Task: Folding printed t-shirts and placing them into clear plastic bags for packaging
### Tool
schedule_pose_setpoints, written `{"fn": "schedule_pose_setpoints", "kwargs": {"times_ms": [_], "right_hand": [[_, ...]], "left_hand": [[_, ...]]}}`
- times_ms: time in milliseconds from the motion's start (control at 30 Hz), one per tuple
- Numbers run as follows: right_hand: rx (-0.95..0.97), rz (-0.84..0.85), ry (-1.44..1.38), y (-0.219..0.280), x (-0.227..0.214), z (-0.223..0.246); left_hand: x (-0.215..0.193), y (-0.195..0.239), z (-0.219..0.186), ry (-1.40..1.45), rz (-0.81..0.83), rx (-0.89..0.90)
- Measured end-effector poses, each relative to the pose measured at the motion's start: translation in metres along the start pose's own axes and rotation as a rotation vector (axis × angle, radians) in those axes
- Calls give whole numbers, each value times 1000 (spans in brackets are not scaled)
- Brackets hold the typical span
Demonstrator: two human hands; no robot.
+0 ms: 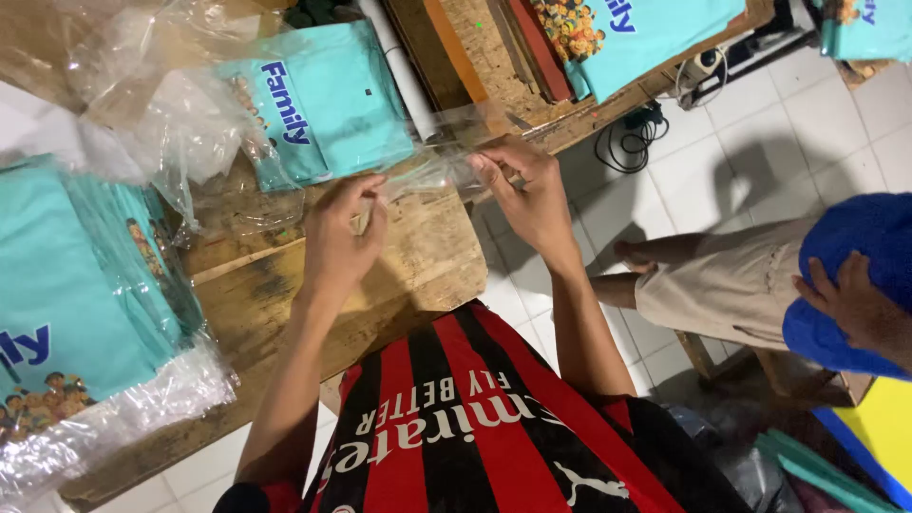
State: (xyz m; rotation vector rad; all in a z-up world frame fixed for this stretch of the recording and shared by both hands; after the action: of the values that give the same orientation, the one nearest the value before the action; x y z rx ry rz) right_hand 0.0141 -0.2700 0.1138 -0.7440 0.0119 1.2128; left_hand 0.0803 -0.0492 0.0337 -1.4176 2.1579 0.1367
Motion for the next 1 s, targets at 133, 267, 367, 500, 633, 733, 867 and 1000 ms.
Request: {"fn": "schedule_pose_setpoints", "kwargs": {"times_ms": [133, 267, 367, 500, 633, 733, 867, 1000], "right_hand": [[-19, 54, -20, -11, 8, 9], [-132, 70, -159, -20, 12, 26], [-214, 127, -130, -21, 6, 16], [-304, 287, -202, -14, 19, 17], [-251, 198, -141, -13, 19, 41], [-301, 88, -27, -6, 22, 60], [-345, -17, 1, 4, 37, 87], [-414, 0, -66, 15, 57, 136]], "left_hand": [[1, -15, -63, -131, 156, -4], [9, -25, -59, 19, 115, -66], [-1, -24, -57, -56, 7, 66], [-21, -13, -51, 70, 31, 63], [-47, 1, -77, 47, 42, 103], [-65, 20, -87, 31, 36, 173], [-75, 39, -63, 243, 178, -48], [-94, 39, -39, 535, 125, -370]]}}
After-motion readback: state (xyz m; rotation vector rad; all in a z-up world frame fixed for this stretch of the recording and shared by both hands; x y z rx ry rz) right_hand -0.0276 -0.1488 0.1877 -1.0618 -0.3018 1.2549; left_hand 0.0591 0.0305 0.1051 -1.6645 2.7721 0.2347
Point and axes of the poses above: each hand's wrist, its own y-axis away from the middle knuckle, its own x-axis out of the palm, z = x × y, the point moved 10 cm from there along -y, towards the middle knuckle, and after that the axes turned 9 degrees about -x, right-handed, at the moved point
